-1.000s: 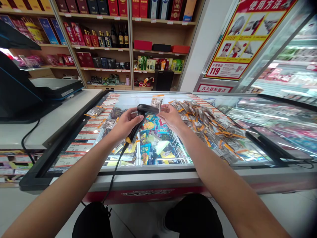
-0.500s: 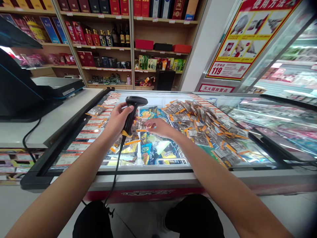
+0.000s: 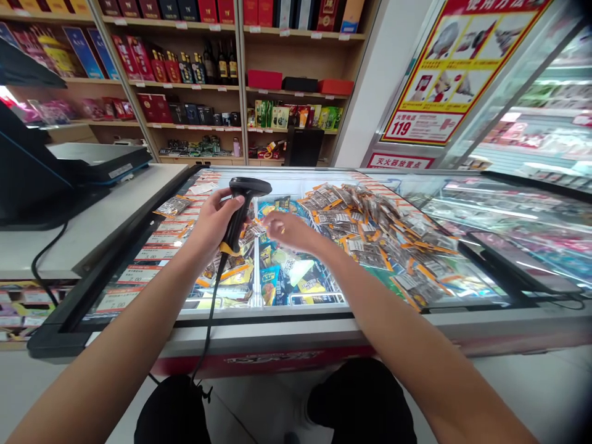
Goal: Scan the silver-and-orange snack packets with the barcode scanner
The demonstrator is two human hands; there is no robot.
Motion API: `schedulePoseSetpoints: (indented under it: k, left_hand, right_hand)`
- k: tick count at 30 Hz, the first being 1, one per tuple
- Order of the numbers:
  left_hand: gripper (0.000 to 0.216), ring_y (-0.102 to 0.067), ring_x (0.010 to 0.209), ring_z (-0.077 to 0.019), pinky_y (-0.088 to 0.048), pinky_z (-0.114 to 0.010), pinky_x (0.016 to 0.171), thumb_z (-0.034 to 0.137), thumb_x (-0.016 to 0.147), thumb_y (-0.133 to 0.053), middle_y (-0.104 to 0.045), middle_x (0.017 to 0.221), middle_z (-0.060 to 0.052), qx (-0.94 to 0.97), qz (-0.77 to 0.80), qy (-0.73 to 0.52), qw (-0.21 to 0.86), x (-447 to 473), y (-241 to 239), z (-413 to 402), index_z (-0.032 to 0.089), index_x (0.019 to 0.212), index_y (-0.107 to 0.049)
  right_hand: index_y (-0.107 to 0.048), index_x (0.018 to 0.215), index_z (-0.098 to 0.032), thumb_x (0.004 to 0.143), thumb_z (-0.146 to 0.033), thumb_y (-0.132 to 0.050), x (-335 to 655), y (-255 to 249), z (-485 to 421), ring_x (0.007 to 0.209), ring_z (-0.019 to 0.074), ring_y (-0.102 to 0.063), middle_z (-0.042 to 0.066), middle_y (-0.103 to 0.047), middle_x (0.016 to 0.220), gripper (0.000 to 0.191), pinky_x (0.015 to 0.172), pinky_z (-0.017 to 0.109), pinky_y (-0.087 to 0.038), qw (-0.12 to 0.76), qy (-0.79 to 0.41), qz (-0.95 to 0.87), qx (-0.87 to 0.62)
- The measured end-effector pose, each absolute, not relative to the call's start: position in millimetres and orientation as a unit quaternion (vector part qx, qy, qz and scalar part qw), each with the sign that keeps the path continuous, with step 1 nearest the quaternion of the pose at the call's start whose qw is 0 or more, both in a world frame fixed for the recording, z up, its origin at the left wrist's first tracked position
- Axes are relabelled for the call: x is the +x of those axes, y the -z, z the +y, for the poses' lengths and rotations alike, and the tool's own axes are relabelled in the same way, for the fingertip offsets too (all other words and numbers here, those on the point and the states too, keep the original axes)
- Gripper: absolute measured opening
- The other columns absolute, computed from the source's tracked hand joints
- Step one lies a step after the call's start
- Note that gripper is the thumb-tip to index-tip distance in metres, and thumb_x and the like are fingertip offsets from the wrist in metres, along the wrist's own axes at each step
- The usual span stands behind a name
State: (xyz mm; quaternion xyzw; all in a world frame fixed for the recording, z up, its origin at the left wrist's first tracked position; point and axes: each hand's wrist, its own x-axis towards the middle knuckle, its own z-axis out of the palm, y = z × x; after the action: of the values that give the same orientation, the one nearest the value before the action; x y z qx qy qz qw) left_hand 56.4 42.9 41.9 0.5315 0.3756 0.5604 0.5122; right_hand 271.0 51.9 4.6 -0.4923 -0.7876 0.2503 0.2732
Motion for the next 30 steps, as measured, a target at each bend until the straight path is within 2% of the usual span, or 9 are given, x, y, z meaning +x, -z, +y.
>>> schedulePoseSetpoints:
  k: [2,5,8,11,14,16,20,23,30]
  left_hand:
    - [0.046,-0.069,0.061,-0.0159,-0.051,-0.024,0.051,0.042,0.076,-0.079,-0.071,0.083,-0.003,0.533,0.378,-0.558,0.512,56,-42,43,0.019,0.111,-0.06]
    - [0.048,-0.07,0.062,-0.0165,-0.051,-0.024,0.051,0.042,0.076,-0.079,-0.071,0.083,-0.003,0.531,0.385,-0.553,0.514,56,-42,43,0.018,0.113,-0.06]
    - [0.049,-0.07,0.062,-0.0166,-0.051,-0.024,0.05,0.039,0.075,-0.079,-0.072,0.084,-0.003,0.536,0.382,-0.543,0.522,56,-42,41,0.018,0.114,-0.06]
    - [0.047,-0.07,0.061,-0.0158,-0.05,-0.023,0.05,0.039,0.076,-0.079,-0.072,0.085,-0.003,0.565,0.367,-0.518,0.527,56,-42,39,0.018,0.114,-0.061]
    - [0.047,-0.069,0.06,-0.0161,-0.05,-0.023,0.051,0.041,0.078,-0.079,-0.07,0.081,-0.002,0.596,0.347,-0.487,0.536,55,-42,37,0.018,0.116,-0.062]
    - [0.048,-0.07,0.061,-0.0165,-0.05,-0.024,0.051,0.042,0.079,-0.079,-0.069,0.08,-0.001,0.615,0.329,-0.466,0.545,55,-41,36,0.018,0.117,-0.063]
    - [0.046,-0.071,0.063,-0.0171,-0.053,-0.025,0.055,0.043,0.081,-0.08,-0.068,0.086,-0.001,0.656,0.293,-0.411,0.561,53,-37,36,0.02,0.116,-0.062]
    - [0.043,-0.071,0.064,-0.0159,-0.054,-0.026,0.058,0.04,0.083,-0.079,-0.068,0.09,-0.002,0.678,0.272,-0.371,0.573,53,-35,35,0.019,0.116,-0.062]
    - [0.044,-0.066,0.066,-0.0131,-0.055,-0.027,0.063,0.038,0.085,-0.078,-0.069,0.095,-0.003,0.71,0.257,-0.341,0.561,52,-37,32,0.02,0.122,-0.061]
  right_hand:
    - [-0.073,0.102,-0.023,0.092,-0.027,-0.069,298,-14,56,0.099,0.0312,-0.07,0.011,-0.075,0.104,0.012,0.094,0.048,-0.054,0.306,-0.137,-0.726,-0.6]
    - [-0.074,0.1,-0.016,0.085,-0.037,-0.078,343,-21,62,0.131,0.0473,-0.054,0.023,-0.067,0.121,0.026,0.111,0.065,-0.038,0.303,0.025,-0.605,-0.736]
    - [-0.074,0.098,-0.014,0.079,-0.048,-0.083,380,-16,70,0.139,0.0569,-0.043,0.031,-0.056,0.139,0.04,0.108,0.078,-0.031,0.236,0.023,-0.519,-0.821]
    - [-0.075,0.1,-0.018,0.075,-0.044,-0.087,394,-7,79,0.127,0.0488,-0.058,0.027,-0.062,0.132,0.038,0.105,0.07,-0.041,0.223,-0.029,-0.559,-0.798]
    - [-0.075,0.114,-0.019,0.069,-0.028,-0.09,386,-7,80,0.123,0.0416,-0.061,0.02,-0.069,0.122,0.048,0.107,0.058,-0.045,0.253,-0.02,-0.635,-0.73]
    - [-0.074,0.121,-0.018,0.07,-0.019,-0.087,374,-12,77,0.124,0.0377,-0.062,0.017,-0.071,0.121,0.052,0.109,0.053,-0.046,0.294,-0.022,-0.673,-0.678]
    - [-0.074,0.117,-0.019,0.077,-0.017,-0.079,353,-27,68,0.117,0.0293,-0.067,0.011,-0.073,0.123,0.04,0.107,0.046,-0.049,0.396,-0.108,-0.696,-0.589]
    - [-0.075,0.117,-0.019,0.08,-0.019,-0.077,347,-35,63,0.122,0.0285,-0.066,0.009,-0.073,0.125,0.038,0.108,0.043,-0.047,0.431,-0.145,-0.698,-0.553]
    - [-0.075,0.116,-0.019,0.077,-0.018,-0.079,343,-36,61,0.121,0.0289,-0.066,0.01,-0.074,0.125,0.039,0.108,0.045,-0.047,0.428,-0.148,-0.693,-0.562]
